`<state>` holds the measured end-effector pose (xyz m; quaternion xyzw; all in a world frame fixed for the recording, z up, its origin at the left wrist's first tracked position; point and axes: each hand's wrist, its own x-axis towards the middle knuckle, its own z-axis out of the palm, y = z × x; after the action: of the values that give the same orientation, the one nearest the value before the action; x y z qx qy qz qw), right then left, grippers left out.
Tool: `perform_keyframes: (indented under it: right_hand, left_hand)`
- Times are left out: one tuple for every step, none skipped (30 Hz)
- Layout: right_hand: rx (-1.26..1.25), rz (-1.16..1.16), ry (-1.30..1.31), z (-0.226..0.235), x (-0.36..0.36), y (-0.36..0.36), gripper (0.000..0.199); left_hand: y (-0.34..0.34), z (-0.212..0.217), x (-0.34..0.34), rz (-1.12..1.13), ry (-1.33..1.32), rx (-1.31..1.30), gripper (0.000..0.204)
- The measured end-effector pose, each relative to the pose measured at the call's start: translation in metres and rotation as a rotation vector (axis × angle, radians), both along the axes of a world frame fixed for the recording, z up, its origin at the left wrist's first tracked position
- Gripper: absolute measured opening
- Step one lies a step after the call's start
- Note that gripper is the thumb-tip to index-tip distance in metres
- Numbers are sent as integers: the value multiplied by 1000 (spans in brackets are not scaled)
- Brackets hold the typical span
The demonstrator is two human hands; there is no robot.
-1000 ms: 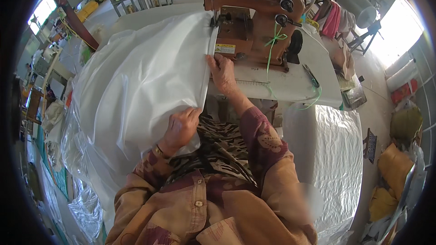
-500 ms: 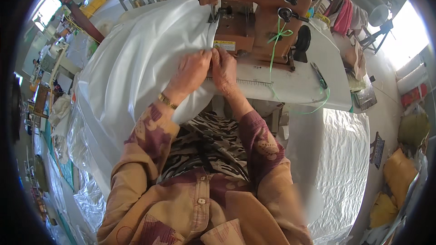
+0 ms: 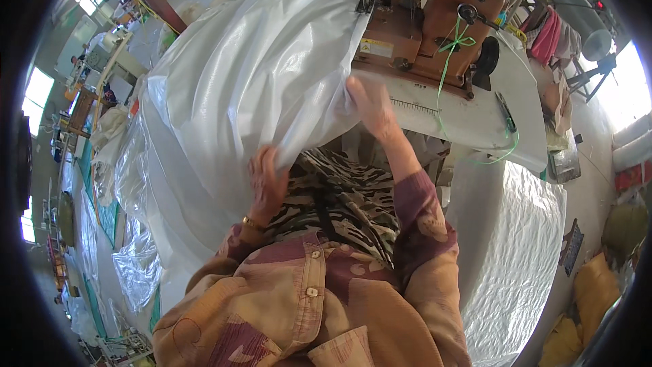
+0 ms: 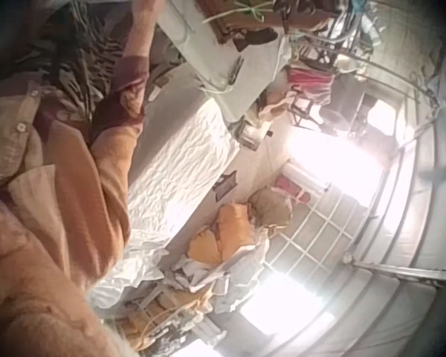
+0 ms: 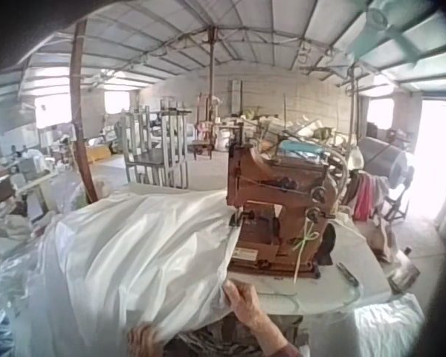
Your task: The person sews a large white plastic sheet using a sewing machine. They repeatedly fold the sheet's edge, guide it under the needle, and sew short segments before stopping to refold and reposition the material.
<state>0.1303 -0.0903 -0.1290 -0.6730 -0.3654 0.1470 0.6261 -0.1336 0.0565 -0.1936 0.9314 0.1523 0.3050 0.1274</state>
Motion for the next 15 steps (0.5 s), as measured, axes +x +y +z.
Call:
perform_keyframes:
  right_hand:
    - [-27,51,65,-8,-14,-9,48]
    - [-53,95,135,-18,-29,-18,48]
    - [-23,115,183,-32,-44,-21,48]
    - [6,123,230,-48,-58,-24,47]
    - [37,135,276,-64,-70,-27,48]
    - [-31,142,329,-79,-77,-29,48]
    - [-99,149,383,-94,-84,-30,48]
    - [-166,156,440,-104,-92,-32,49]
    - [-232,134,405,-104,-101,-36,47]
    - [-225,89,397,-110,-109,-43,46]
    - [-216,55,382,-116,-115,-50,46]
    - [-204,27,367,-121,-117,-53,45]
    - [-453,-73,352,-125,-111,-60,45]
    - [-534,-118,312,-127,-105,-68,42]
    - [-618,-155,268,-126,-101,-74,39]
  left_hand:
    - [6,-19,-20,27,7,-23,50]
    - [12,-36,-37,48,18,-46,43]
    - [18,-51,-53,87,69,-74,37]
    - [24,-65,-64,114,119,-105,32]
    - [29,-77,-74,147,169,-133,27]
    - [34,-88,-83,136,140,-200,23]
    - [40,-98,-91,125,111,-267,19]
    - [48,-103,-98,115,86,-334,16]
    - [53,-88,-102,122,251,-478,16]
    - [60,-68,-110,131,419,-619,17]
    - [66,-51,-118,150,581,-754,19]
    - [72,-48,-142,196,374,-952,23]
    - [74,-47,-170,238,161,-1140,29]
    - [69,-8,-183,178,161,-1125,28]
    - [50,27,-186,155,-104,-1487,24]
